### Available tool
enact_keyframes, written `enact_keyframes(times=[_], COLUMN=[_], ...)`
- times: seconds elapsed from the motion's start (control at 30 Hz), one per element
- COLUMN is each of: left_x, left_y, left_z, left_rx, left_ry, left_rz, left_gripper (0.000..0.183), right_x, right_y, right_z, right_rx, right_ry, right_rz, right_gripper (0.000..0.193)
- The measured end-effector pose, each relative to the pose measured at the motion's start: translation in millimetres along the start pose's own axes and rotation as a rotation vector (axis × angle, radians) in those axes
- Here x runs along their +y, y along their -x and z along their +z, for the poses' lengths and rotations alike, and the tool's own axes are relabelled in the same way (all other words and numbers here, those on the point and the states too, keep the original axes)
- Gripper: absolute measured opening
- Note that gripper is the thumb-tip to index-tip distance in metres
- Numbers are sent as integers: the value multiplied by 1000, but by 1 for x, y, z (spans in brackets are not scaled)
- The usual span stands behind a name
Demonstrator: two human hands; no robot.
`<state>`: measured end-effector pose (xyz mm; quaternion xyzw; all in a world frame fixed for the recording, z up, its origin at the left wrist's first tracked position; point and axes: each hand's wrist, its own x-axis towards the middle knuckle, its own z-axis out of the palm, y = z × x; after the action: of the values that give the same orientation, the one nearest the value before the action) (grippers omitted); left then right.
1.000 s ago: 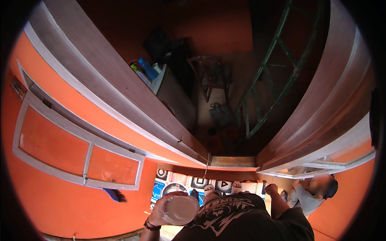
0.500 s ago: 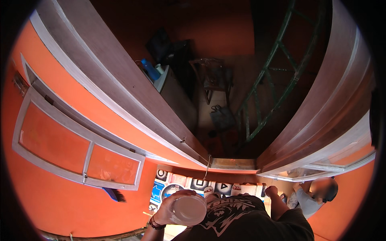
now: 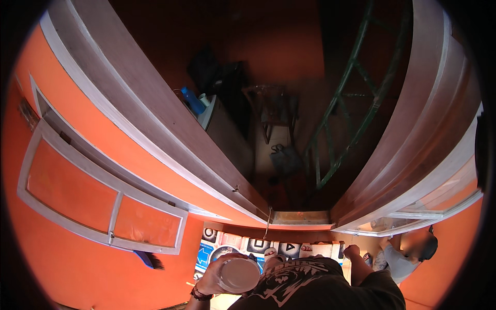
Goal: The person paints the white door frame with a brush, repeatedly dipping the brush into a small container of paint. They work on the vertical and horizontal sections of the frame while standing on a ladder.
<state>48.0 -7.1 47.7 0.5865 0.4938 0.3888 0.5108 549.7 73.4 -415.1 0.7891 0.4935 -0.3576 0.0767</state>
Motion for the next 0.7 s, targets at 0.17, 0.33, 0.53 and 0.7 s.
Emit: enact_keyframes(times=[0.17, 0.33, 0.53, 0.7], left_x=[1, -4, 0, 0], left_y=[-14, -13, -7, -8], left_z=[13, 15, -2, 5], left_rx=[-26, 1, -53, -39], left_ry=[0, -59, -125, -77], left_rz=[83, 68, -47, -22], left_gripper=[97, 99, 98, 99], right_x=[-8, -20, 3, 10], right_y=[5, 18, -2, -1], right_z=[-6, -17, 17, 15], right_rx=[-18, -43, 48, 10], right_ry=[38, -35, -18, 41], right_rz=[32, 52, 58, 75], right_gripper=[21, 33, 22, 27])
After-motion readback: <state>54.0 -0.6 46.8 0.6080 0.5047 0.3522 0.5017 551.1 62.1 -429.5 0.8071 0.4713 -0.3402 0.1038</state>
